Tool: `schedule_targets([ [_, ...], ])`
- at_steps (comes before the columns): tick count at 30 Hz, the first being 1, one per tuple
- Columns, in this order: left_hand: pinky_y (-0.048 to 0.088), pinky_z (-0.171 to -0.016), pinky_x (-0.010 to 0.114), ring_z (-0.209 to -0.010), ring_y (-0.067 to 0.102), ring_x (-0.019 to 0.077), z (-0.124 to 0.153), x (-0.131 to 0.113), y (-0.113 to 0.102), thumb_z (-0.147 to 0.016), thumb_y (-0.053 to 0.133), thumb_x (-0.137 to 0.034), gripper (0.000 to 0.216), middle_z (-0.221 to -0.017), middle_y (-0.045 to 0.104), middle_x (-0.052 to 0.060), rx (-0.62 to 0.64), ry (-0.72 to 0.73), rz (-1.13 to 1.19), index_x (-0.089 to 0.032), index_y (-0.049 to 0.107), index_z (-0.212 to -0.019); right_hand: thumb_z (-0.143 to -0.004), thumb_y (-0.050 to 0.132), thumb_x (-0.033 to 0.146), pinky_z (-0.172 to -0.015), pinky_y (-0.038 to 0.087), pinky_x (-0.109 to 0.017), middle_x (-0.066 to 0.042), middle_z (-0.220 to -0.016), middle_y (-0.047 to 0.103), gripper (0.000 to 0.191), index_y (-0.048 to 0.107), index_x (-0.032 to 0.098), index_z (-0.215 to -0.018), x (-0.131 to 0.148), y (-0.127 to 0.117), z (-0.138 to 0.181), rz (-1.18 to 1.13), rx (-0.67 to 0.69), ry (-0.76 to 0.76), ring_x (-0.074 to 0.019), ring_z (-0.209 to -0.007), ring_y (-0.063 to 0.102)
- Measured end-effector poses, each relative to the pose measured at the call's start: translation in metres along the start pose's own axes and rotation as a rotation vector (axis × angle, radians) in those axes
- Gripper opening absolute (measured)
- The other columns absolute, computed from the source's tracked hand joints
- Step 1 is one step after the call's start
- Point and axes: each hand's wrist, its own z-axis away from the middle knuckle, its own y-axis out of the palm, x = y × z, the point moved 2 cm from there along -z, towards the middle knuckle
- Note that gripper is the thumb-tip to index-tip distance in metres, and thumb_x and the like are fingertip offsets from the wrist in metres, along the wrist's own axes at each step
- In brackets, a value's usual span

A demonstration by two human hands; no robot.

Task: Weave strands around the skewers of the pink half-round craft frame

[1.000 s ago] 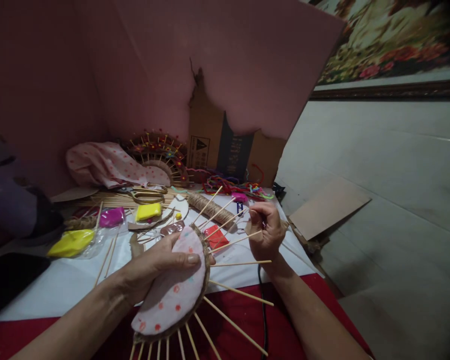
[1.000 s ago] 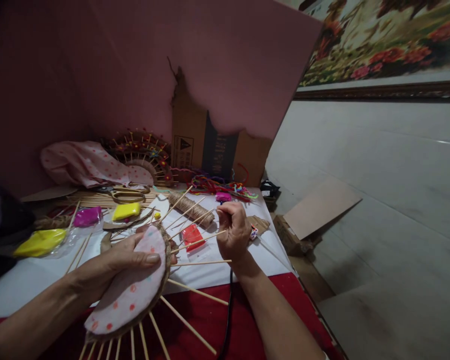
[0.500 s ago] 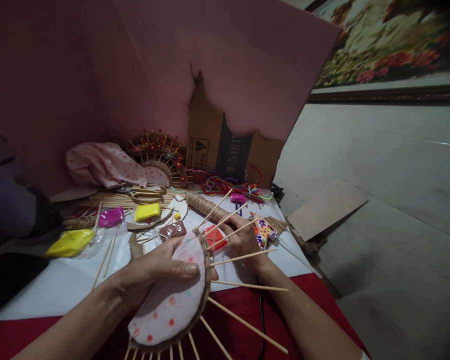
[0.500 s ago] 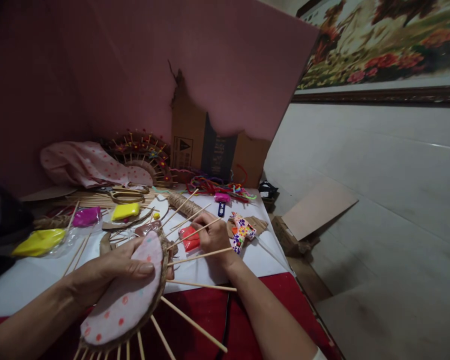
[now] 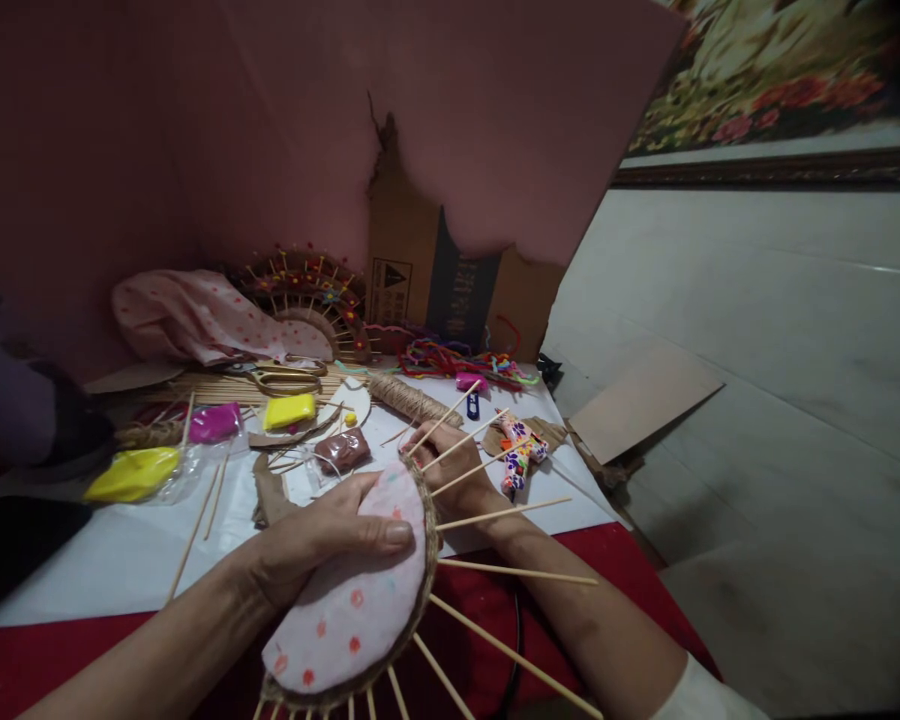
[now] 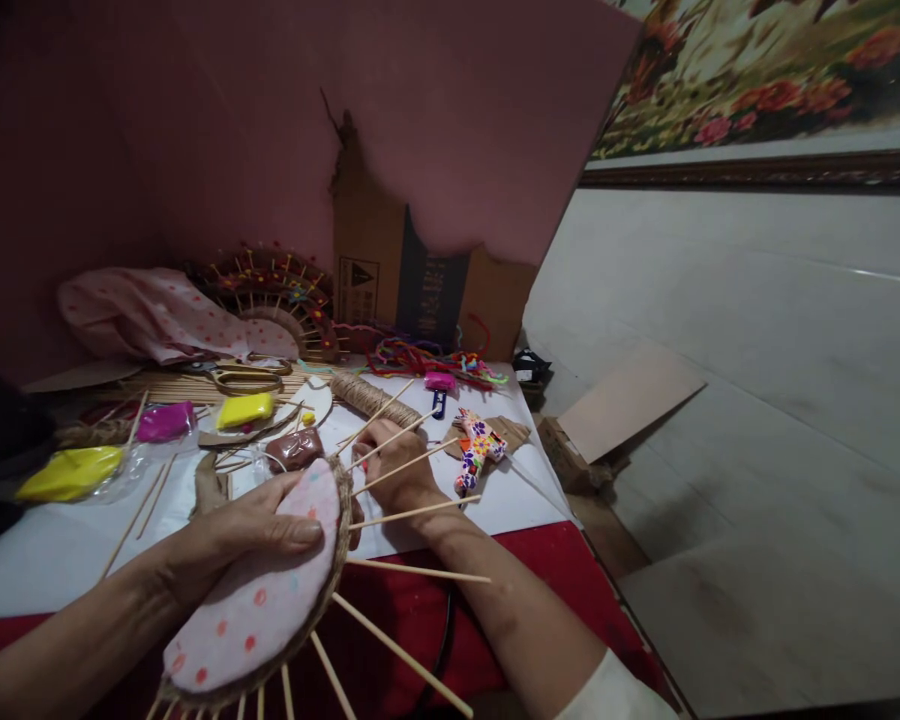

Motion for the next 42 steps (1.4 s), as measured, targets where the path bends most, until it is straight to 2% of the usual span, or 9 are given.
schedule_targets([
  [5, 0.051, -0.054, 0.024, -0.056, 0.064, 0.0168, -0.001, 0.002, -0.003, -0.062, 0.070, -0.020, 0.027, -0.066, 0.069, 0.006, -0.030, -0.016, 0.012, -0.014, 0.065, -0.087, -0.078, 0.044, 0.009, -0.059, 0.042, -0.025, -0.002, -0.066, 0.060, 0.017, 0.055, 0.018, -0.068, 0.007, -0.007, -0.002, -0.012, -0.017, 0.035, -0.0140, -0.061, 0.055],
  [11, 0.049, -0.051, 0.026, -0.049, 0.060, 0.0152, -0.002, 0.005, -0.005, -0.056, 0.070, -0.016, 0.023, -0.062, 0.068, 0.006, -0.098, -0.036, -0.021, -0.014, 0.065, -0.078, -0.078, 0.046, 0.011, -0.061, 0.041, -0.024, -0.002, -0.068, 0.061, 0.015, 0.056, 0.018, -0.069, 0.007, -0.011, -0.004, -0.045, -0.044, 0.026, -0.0137, -0.063, 0.056],
  [17, 0.044, -0.046, 0.020, -0.044, 0.055, 0.0106, -0.003, 0.004, -0.003, -0.052, 0.072, -0.016, 0.021, -0.054, 0.062, 0.001, -0.181, -0.078, -0.007, -0.013, 0.063, -0.071, -0.083, 0.047, 0.025, -0.059, 0.039, -0.024, -0.001, -0.066, 0.061, 0.016, 0.057, 0.018, -0.072, -0.021, -0.028, -0.010, -0.022, -0.183, 0.130, -0.0141, -0.062, 0.054],
  [21, 0.042, -0.046, 0.019, -0.044, 0.053, 0.0095, -0.001, -0.001, 0.003, -0.050, 0.072, -0.015, 0.022, -0.052, 0.061, 0.000, -0.227, -0.134, -0.045, -0.013, 0.062, -0.069, -0.082, 0.049, 0.028, -0.059, 0.039, -0.024, 0.000, -0.065, 0.057, 0.016, 0.055, 0.017, -0.072, -0.028, -0.044, -0.013, -0.057, -0.320, 0.132, -0.0136, -0.061, 0.051],
  [28, 0.039, -0.044, 0.020, -0.042, 0.052, 0.0097, -0.002, -0.001, -0.001, -0.056, 0.067, -0.013, 0.012, -0.050, 0.059, -0.001, -0.237, -0.166, -0.105, -0.015, 0.059, -0.064, -0.084, 0.053, 0.030, -0.058, 0.039, -0.024, 0.002, -0.065, 0.052, 0.015, 0.056, 0.017, -0.077, -0.024, -0.062, -0.011, -0.086, -0.512, 0.063, -0.0120, -0.060, 0.048],
  [32, 0.036, -0.043, 0.019, -0.041, 0.050, 0.0097, -0.006, 0.007, -0.007, -0.056, 0.064, -0.011, 0.012, -0.047, 0.057, -0.002, -0.233, -0.211, -0.139, -0.016, 0.057, -0.063, -0.081, 0.058, 0.031, -0.058, 0.039, -0.025, 0.000, -0.067, 0.052, 0.017, 0.055, 0.018, -0.071, -0.022, -0.067, -0.014, -0.144, -0.529, -0.047, -0.0125, -0.062, 0.048],
  [36, 0.036, -0.044, 0.019, -0.041, 0.047, 0.0079, -0.008, 0.012, -0.009, -0.054, 0.065, -0.012, 0.015, -0.047, 0.053, -0.004, -0.206, -0.190, -0.136, -0.016, 0.052, -0.061, -0.081, 0.060, 0.028, -0.060, 0.041, -0.026, -0.001, -0.071, 0.052, 0.015, 0.054, 0.019, -0.070, -0.018, -0.074, -0.015, -0.182, -0.561, -0.171, -0.0139, -0.068, 0.051],
  [42, 0.035, -0.043, 0.019, -0.039, 0.048, 0.0085, -0.005, 0.009, -0.006, -0.053, 0.065, -0.013, 0.014, -0.044, 0.053, -0.004, -0.227, -0.224, -0.121, -0.016, 0.054, -0.061, -0.080, 0.060, 0.021, -0.064, 0.042, -0.028, 0.000, -0.071, 0.052, 0.010, 0.055, 0.019, -0.071, -0.014, -0.077, -0.011, -0.146, -0.618, -0.226, -0.0141, -0.070, 0.052],
])
